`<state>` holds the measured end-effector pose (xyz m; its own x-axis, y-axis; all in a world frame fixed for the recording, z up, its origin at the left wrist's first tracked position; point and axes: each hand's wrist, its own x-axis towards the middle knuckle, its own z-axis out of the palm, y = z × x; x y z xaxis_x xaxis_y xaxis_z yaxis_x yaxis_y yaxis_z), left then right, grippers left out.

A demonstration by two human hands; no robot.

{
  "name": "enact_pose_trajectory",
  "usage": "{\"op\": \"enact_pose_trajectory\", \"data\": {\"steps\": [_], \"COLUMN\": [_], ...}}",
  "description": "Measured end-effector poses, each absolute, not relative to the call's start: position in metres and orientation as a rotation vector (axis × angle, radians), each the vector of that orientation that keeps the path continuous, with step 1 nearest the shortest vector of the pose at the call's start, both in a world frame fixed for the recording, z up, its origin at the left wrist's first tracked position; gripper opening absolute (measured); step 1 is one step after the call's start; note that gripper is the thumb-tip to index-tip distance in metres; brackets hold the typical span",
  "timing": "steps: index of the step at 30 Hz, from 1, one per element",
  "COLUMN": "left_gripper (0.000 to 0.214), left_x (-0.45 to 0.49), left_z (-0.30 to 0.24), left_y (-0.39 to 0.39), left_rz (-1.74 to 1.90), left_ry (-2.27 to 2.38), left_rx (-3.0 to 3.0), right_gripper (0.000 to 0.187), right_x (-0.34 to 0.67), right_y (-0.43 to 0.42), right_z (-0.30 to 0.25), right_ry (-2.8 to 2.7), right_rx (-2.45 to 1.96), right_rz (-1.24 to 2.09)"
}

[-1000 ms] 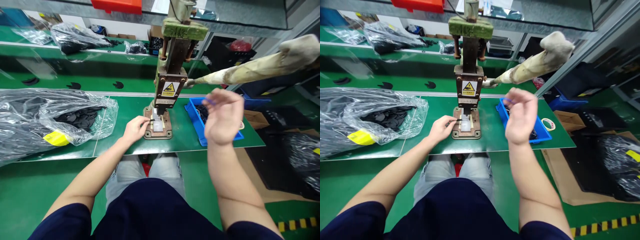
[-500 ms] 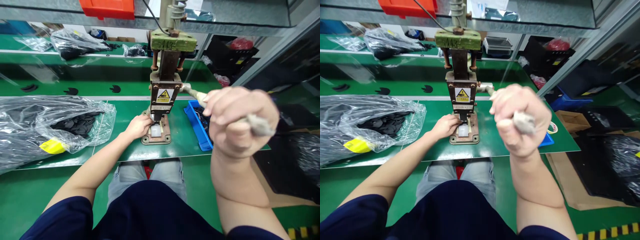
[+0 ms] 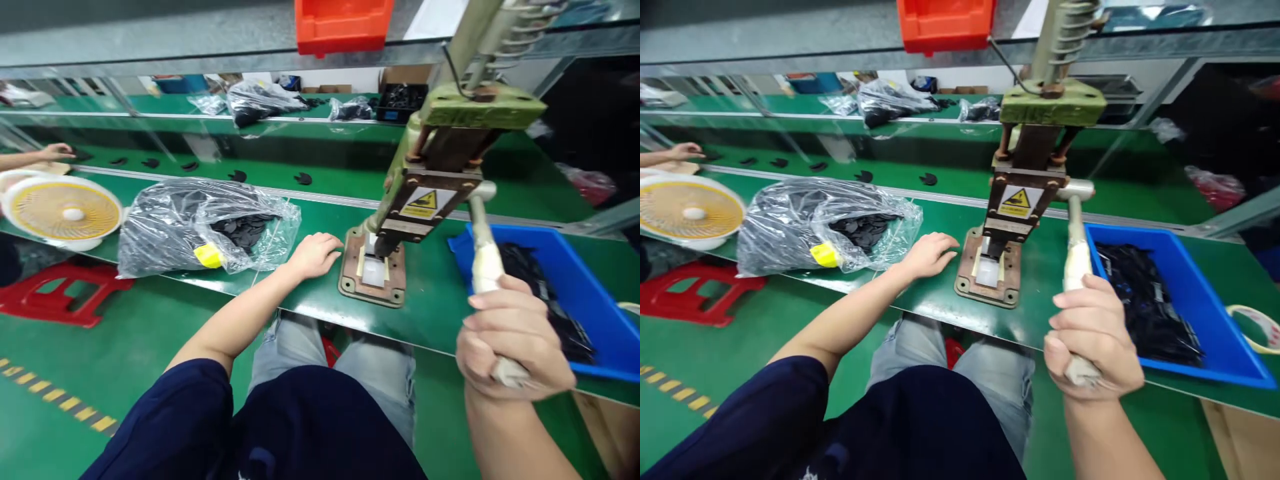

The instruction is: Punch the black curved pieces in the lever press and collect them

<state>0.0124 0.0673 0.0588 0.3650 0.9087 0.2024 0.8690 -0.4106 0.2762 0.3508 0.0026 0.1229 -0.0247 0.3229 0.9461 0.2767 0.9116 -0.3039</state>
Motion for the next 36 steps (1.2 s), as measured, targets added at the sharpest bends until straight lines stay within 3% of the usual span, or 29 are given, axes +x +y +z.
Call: {"op": "enact_pose_trajectory", "data": {"steps": [5, 10, 17, 23, 28, 33, 36], "left_gripper": [0.036, 0.05, 0.062, 0.074, 0.054, 0.071, 0.059], "left_x": [-0.116, -0.192, -0.181, -0.174, -0.151, -0.125, -0.125], "left_z": [0.07, 0.074, 0.072, 0.067, 0.06, 0.05, 0.046], "left_y": [0.07, 0.086, 0.138, 0.17, 0.144, 0.096, 0.083], "left_rz": [0.017, -0.221, -0.063, -0.38, -0.312, -0.157, -0.042], "left_ry": [2.298, 2.442, 2.388, 2.215, 2.186, 1.978, 1.912], "left_rx": [2.199, 2.063, 2.172, 2.059, 2.207, 2.375, 2.365], "right_gripper": [0.031, 0.04, 0.039, 0.034, 0.03, 0.033, 0.033], "right_x": [0.347, 0.34, 0.341, 0.342, 0.342, 0.342, 0.341], "right_y": [0.006, 0.011, 0.008, 0.001, 0.001, 0.006, 0.007], "right_z": [0.118, 0.116, 0.12, 0.124, 0.121, 0.117, 0.117], "right_ry": [-1.536, -1.474, -1.49, -1.536, -1.519, -1.499, -1.486], "right_rx": [-0.477, -0.426, -0.471, -0.531, -0.539, -0.491, -0.488], "right_rz": [0.006, -0.036, -0.04, -0.017, 0.002, -0.023, -0.019]}}
